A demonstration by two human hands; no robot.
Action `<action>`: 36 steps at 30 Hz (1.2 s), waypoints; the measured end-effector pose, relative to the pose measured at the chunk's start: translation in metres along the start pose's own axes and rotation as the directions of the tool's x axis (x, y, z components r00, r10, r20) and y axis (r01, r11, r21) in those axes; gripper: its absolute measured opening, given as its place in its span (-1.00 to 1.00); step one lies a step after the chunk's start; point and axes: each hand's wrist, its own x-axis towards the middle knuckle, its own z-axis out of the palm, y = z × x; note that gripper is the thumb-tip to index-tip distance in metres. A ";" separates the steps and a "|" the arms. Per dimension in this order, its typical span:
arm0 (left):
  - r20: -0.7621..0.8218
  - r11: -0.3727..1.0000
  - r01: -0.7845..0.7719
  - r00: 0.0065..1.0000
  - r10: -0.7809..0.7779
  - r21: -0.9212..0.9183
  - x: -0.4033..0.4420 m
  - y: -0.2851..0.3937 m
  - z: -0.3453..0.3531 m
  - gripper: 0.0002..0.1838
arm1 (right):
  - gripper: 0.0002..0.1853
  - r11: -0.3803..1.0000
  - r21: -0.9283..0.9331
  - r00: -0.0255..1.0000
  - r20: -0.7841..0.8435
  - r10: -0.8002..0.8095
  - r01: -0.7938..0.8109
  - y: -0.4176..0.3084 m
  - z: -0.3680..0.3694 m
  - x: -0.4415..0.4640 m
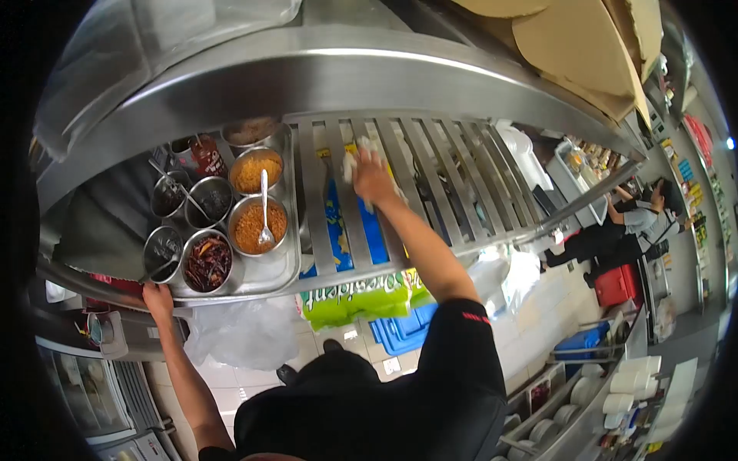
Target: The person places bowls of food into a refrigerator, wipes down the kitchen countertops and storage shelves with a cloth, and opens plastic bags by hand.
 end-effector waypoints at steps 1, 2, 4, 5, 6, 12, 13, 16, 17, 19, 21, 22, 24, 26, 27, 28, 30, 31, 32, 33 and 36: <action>0.003 1.000 0.017 1.000 -0.017 0.005 0.003 0.003 -0.001 -0.83 | -0.45 0.998 -0.002 0.998 0.037 0.058 -0.058 0.017 0.020 0.054; 0.014 0.999 0.033 0.999 -0.034 0.013 0.001 0.004 -0.003 -0.83 | -0.44 0.993 -0.006 0.989 0.080 0.121 -0.121 0.030 0.037 0.099; -0.023 0.999 0.045 0.999 -0.044 0.004 -0.004 0.003 0.002 -0.83 | -0.38 0.977 -0.009 0.964 0.162 0.212 -0.214 0.038 0.044 0.169; -0.059 1.000 0.025 0.998 -0.025 0.001 -0.003 -0.005 0.008 -0.82 | -0.37 0.985 -0.087 0.978 0.129 0.161 -0.151 0.045 0.061 0.197; -0.073 1.000 -0.009 0.997 0.009 0.003 0.002 -0.011 0.006 -0.82 | -0.35 0.980 -0.164 0.985 0.108 0.132 -0.113 0.058 0.088 0.208; 0.090 0.999 0.022 0.996 -0.024 0.025 0.008 -0.028 0.007 -0.71 | -0.31 0.938 0.080 0.941 0.065 0.333 -0.337 0.009 0.018 0.066; 0.087 0.999 -0.003 0.996 -0.001 0.043 0.012 -0.035 0.010 -0.70 | -0.31 0.918 0.094 0.923 0.077 0.378 -0.384 -0.001 0.003 0.038; 0.086 0.995 -0.065 0.995 0.059 0.072 0.015 -0.051 0.022 -0.68 | -0.30 0.930 -0.047 0.930 0.042 0.366 -0.364 -0.034 -0.027 -0.072; 0.057 0.994 -0.101 0.993 0.099 0.038 0.013 -0.041 0.019 -0.68 | -0.29 0.939 -0.031 0.937 0.051 0.345 -0.344 -0.042 -0.037 -0.111; 0.051 0.991 -0.125 0.991 0.123 0.038 0.016 -0.024 0.013 -0.67 | -0.40 0.980 -0.107 0.972 -0.186 0.144 -0.166 -0.043 -0.037 -0.183; 0.101 0.988 -0.096 0.991 0.084 0.118 0.011 -0.016 0.006 -0.65 | -0.56 0.984 -0.009 0.982 0.065 0.176 -0.176 -0.050 -0.088 -0.213; 0.011 0.994 -0.109 0.994 0.109 0.000 0.002 -0.016 0.005 -0.63 | -0.63 0.981 0.048 0.966 0.187 0.176 -0.188 -0.056 -0.117 -0.224; -0.191 0.961 -0.167 0.973 0.126 -0.220 -0.017 -0.009 0.001 -0.61 | -0.70 0.954 0.180 0.958 -0.117 0.263 -0.240 -0.053 -0.140 -0.251; -0.293 0.975 -0.148 0.952 0.095 -0.164 -0.070 0.026 -0.027 -0.59 | -0.55 0.937 0.300 0.864 -0.406 0.298 -0.182 -0.036 -0.160 -0.261; -0.352 0.980 -0.146 0.932 0.091 -0.133 -0.098 0.031 -0.032 -0.60 | -0.50 0.972 0.191 0.752 -0.618 0.230 -0.140 -0.026 -0.160 -0.262; -0.379 0.975 -0.139 0.923 0.063 -0.176 -0.127 0.023 -0.026 -0.60 | -0.48 0.949 0.294 0.735 -0.618 0.279 -0.113 -0.024 -0.167 -0.257; -0.314 0.962 -0.017 0.947 -0.072 -0.273 -0.204 -0.003 0.000 -0.58 | -0.53 0.993 0.099 0.830 -0.547 0.108 -0.064 -0.001 -0.139 -0.240; -0.093 0.921 0.191 0.967 -0.236 -0.340 -0.252 -0.029 0.018 -0.59 | -0.54 0.987 0.081 0.919 -0.362 0.159 -0.138 0.017 -0.106 -0.232; 0.104 0.876 0.366 0.930 -0.351 -0.313 -0.314 -0.102 0.057 -0.56 | -0.54 0.979 0.044 0.965 -0.163 0.204 -0.199 0.030 -0.077 -0.219; 0.419 0.912 0.392 0.852 -0.312 -0.117 -0.367 -0.144 0.070 -0.53 | -0.50 0.986 0.027 0.964 -0.206 0.166 -0.164 0.034 -0.074 -0.200; 0.576 0.869 0.444 0.661 -0.481 0.216 -0.467 -0.076 0.048 -0.50 | -0.49 0.985 -0.018 0.935 -0.318 0.155 -0.169 0.063 -0.025 -0.127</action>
